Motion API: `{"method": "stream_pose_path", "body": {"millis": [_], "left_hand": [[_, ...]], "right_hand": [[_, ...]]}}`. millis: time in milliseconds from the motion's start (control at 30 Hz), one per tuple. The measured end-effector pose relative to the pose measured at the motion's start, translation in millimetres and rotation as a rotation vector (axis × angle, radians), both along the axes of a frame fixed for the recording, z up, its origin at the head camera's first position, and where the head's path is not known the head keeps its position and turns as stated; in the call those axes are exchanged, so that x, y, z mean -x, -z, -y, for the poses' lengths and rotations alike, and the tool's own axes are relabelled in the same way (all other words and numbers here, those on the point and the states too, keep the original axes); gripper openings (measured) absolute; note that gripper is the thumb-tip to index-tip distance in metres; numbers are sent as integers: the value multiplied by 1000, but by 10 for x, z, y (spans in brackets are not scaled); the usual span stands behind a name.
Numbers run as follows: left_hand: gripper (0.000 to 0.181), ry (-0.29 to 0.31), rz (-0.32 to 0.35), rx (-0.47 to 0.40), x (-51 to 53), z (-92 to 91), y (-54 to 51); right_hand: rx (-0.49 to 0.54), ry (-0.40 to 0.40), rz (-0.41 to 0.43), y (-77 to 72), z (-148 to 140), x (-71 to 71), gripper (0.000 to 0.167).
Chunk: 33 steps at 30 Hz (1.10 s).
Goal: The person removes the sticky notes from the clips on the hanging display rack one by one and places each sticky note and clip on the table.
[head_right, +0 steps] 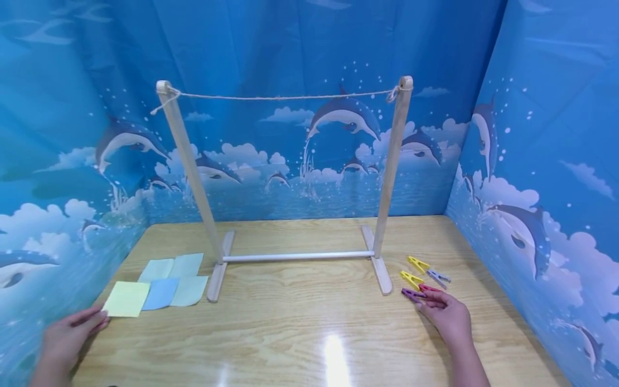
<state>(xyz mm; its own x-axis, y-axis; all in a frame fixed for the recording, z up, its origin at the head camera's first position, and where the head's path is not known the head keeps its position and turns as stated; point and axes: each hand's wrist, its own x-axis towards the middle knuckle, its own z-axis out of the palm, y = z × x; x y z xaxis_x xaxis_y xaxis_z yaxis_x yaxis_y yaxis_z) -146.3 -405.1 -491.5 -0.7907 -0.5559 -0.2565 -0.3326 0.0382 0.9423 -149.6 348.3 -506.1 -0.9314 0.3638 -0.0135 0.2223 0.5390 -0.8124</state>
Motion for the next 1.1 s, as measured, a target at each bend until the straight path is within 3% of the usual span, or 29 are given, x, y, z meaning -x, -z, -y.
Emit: {"method": "stream_pose_path", "body": {"millis": [133, 367, 500, 700, 867, 967, 1100], "left_hand": [[17, 4, 2, 94, 10, 8, 44], [42, 11, 71, 296, -24, 18, 97], [53, -12, 119, 326, -23, -7, 93], [53, -29, 118, 306, -44, -44, 65], [35, -75, 65, 260, -85, -65, 73], [21, -95, 0, 149, -108, -96, 53], [23, -106, -28, 24, -131, -163, -10]], "right_hand": [[-18, 0, 0, 26, 11, 7, 48], [-63, 7, 0, 24, 38, 4, 47], [-62, 13, 11, 11, 47, -1, 48], [-64, 20, 0, 18, 53, -13, 49], [-54, 21, -20, 7, 58, -25, 49], [-36, 39, -31, -24, 77, -35, 49], [28, 64, -30, -72, 100, -47, 53]]}}
